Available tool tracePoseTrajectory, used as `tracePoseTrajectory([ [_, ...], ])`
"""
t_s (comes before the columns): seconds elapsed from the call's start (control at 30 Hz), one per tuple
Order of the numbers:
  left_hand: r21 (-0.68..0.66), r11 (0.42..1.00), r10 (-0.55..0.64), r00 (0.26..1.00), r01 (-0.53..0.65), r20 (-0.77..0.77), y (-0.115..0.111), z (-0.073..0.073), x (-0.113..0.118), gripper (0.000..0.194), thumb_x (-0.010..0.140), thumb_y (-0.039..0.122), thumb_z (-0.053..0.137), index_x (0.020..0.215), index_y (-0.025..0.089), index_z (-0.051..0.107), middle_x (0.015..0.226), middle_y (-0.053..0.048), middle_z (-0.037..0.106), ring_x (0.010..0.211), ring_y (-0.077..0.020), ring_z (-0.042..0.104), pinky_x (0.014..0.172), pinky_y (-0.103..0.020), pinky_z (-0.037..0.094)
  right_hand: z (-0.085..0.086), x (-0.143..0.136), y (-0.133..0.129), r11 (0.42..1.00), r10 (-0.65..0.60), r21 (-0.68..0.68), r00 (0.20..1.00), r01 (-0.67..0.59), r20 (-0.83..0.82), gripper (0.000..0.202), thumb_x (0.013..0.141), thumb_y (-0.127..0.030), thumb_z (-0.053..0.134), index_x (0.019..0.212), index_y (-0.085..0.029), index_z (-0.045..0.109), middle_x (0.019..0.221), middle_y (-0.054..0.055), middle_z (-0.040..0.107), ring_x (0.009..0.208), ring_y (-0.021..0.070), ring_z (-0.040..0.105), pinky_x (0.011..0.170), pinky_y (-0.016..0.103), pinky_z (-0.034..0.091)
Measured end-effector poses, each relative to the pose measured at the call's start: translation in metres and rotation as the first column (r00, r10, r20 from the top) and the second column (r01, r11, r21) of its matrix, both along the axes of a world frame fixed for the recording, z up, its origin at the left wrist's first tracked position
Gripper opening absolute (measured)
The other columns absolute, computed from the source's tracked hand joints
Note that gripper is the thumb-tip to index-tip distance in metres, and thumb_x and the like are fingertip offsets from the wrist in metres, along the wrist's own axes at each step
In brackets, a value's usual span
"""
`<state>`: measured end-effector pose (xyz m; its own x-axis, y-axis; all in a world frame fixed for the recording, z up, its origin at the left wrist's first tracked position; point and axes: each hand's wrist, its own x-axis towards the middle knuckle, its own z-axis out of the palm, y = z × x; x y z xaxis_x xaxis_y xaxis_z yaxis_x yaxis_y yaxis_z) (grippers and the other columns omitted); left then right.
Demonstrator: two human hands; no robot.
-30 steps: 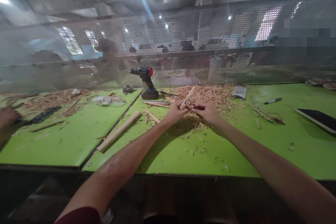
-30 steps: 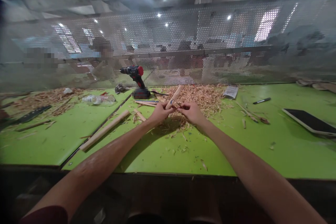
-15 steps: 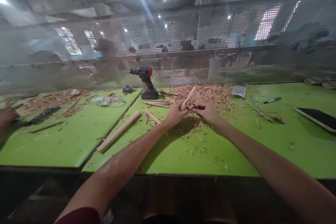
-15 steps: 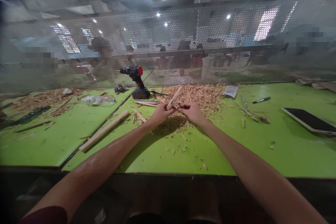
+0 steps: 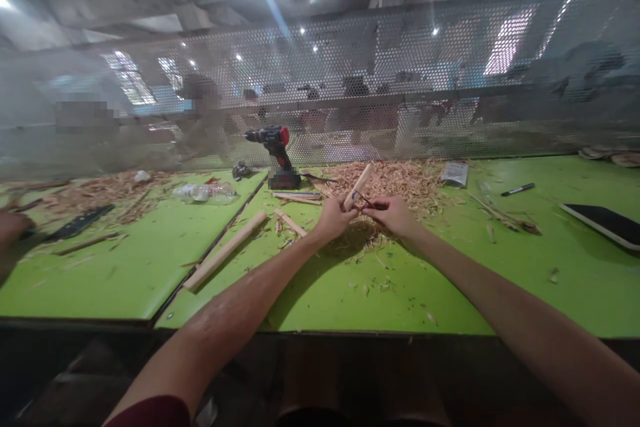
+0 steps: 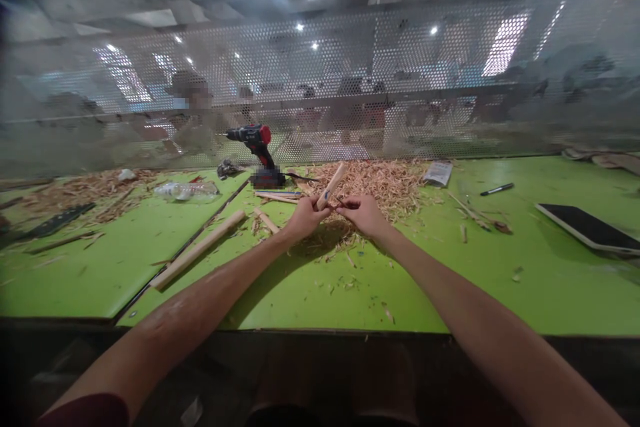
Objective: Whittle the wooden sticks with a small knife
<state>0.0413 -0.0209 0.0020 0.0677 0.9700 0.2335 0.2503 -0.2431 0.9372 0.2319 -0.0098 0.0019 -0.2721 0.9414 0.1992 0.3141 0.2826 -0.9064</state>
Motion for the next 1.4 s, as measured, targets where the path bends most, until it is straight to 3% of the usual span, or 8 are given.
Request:
tracePoseTrajectory([
  [0.27,0.028,1.000,0.011,0.999,-0.010,-0.030,0.001,-0.001,0.002,0.015,0.078,0.021,0.073,0.066,0.018,0.064,0.055,0.005,0.050,0.055,-0.0108,0.039,0.056,-0.025,0.026,-0.002,0.001,0.000,1.000,-0.013,0.003,1.000,0.013,0.010,0.043,0.077,-0.065,0.087,0.088,-0.023,0.082,0.055,0.002,0.054,0.060,0.0219,0.050,0.058,0.036,0.037],
  [0.63,0.029,0.999,0.045,0.999,-0.045,0.006,-0.003,-0.001,0.010,0.020,0.077,0.019,0.076,0.064,0.019,0.060,0.054,0.006,0.047,0.055,-0.0103,0.036,0.055,-0.026,0.024,-0.006,-0.006,0.004,0.981,-0.060,0.182,0.998,0.060,-0.002,0.029,0.079,-0.055,0.083,0.077,-0.027,0.077,0.082,0.009,0.078,0.079,0.0294,0.066,0.075,0.044,0.052],
  [0.83,0.010,0.999,0.040,0.997,-0.041,0.061,-0.003,-0.001,0.013,0.021,0.075,0.017,0.073,0.062,0.019,0.057,0.053,0.007,0.046,0.054,-0.0094,0.038,0.055,-0.025,0.025,-0.011,-0.007,0.005,0.964,-0.104,0.247,0.994,0.096,0.023,0.026,0.082,-0.052,0.079,0.074,-0.028,0.077,0.082,0.009,0.079,0.079,0.0315,0.069,0.080,0.048,0.056],
  [1.03,0.006,0.996,0.087,0.994,-0.088,0.069,-0.003,-0.003,0.014,0.021,0.074,0.016,0.072,0.061,0.020,0.056,0.052,0.007,0.046,0.053,-0.0102,0.038,0.055,-0.026,0.024,-0.012,-0.010,0.001,0.964,-0.100,0.246,0.995,0.100,-0.012,0.025,0.082,-0.053,0.081,0.077,-0.028,0.080,0.086,0.010,0.082,0.084,0.0348,0.073,0.086,0.054,0.059],
  [1.2,0.037,0.994,0.101,0.991,-0.105,0.091,-0.004,0.001,0.015,0.018,0.072,0.018,0.072,0.060,0.020,0.058,0.053,0.006,0.047,0.055,-0.0106,0.039,0.056,-0.025,0.027,-0.009,-0.013,0.000,0.964,-0.109,0.237,0.992,0.123,-0.070,0.033,0.075,-0.062,0.082,0.074,-0.029,0.078,0.083,0.010,0.082,0.082,0.0343,0.070,0.084,0.052,0.058],
  [1.4,0.008,0.994,0.103,0.986,-0.105,0.134,-0.008,0.006,0.017,0.009,0.071,0.022,0.072,0.067,0.017,0.066,0.055,0.006,0.052,0.056,-0.0109,0.042,0.057,-0.025,0.028,-0.006,-0.012,0.001,0.963,-0.110,0.236,0.990,0.128,-0.089,0.034,0.077,-0.060,0.082,0.076,-0.026,0.077,0.084,0.012,0.080,0.081,0.0318,0.069,0.083,0.050,0.056],
])
